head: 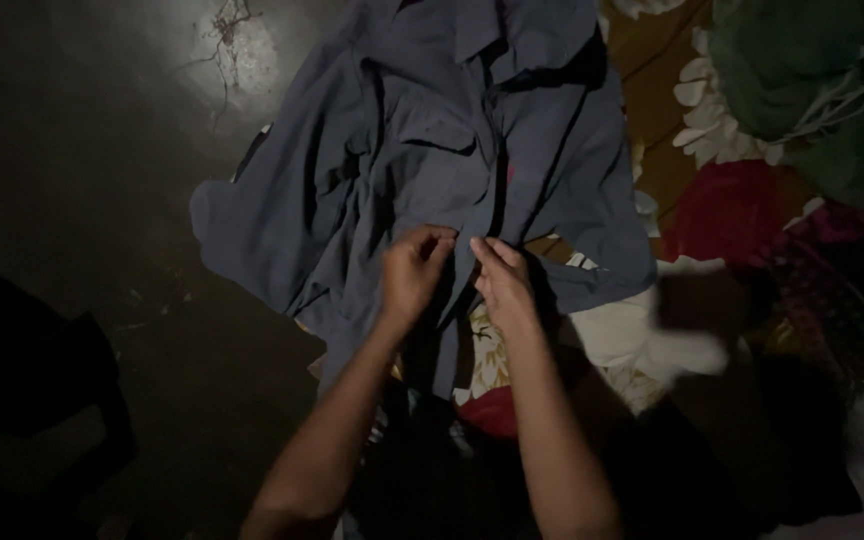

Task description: The person is sorting and folding clothes on a bed and then buttoning a shirt.

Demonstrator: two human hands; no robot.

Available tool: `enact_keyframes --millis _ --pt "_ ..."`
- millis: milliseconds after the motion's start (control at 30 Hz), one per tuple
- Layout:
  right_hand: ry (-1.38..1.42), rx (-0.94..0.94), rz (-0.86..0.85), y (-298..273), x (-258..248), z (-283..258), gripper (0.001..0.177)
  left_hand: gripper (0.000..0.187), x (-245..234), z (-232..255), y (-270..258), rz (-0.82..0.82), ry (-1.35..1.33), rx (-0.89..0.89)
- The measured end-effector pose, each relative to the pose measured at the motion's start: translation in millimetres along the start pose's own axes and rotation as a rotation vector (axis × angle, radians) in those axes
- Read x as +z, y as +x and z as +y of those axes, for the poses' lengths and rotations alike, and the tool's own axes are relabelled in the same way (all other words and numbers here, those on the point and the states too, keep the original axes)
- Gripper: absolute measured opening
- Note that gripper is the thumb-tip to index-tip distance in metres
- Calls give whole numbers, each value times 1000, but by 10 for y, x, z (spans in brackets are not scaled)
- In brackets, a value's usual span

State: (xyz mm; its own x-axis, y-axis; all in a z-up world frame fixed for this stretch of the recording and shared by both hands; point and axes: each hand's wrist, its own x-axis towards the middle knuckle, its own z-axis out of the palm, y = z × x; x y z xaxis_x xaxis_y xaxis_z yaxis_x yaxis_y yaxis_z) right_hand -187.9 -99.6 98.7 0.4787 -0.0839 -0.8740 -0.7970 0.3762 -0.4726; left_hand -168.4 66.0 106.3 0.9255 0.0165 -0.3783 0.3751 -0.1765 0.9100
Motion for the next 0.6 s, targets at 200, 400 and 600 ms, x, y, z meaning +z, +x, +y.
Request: enact_keyframes --millis 200,400,600 --pt "-128 -118 171 155 1 299 25 15 52 146 -162 38 45 16" --pt "2 -70 90 104 -23 294 24 15 83 74 -104 87 -71 -142" --pt "-69 -79 99 -18 106 166 32 16 126 136 -179 120 135 43"
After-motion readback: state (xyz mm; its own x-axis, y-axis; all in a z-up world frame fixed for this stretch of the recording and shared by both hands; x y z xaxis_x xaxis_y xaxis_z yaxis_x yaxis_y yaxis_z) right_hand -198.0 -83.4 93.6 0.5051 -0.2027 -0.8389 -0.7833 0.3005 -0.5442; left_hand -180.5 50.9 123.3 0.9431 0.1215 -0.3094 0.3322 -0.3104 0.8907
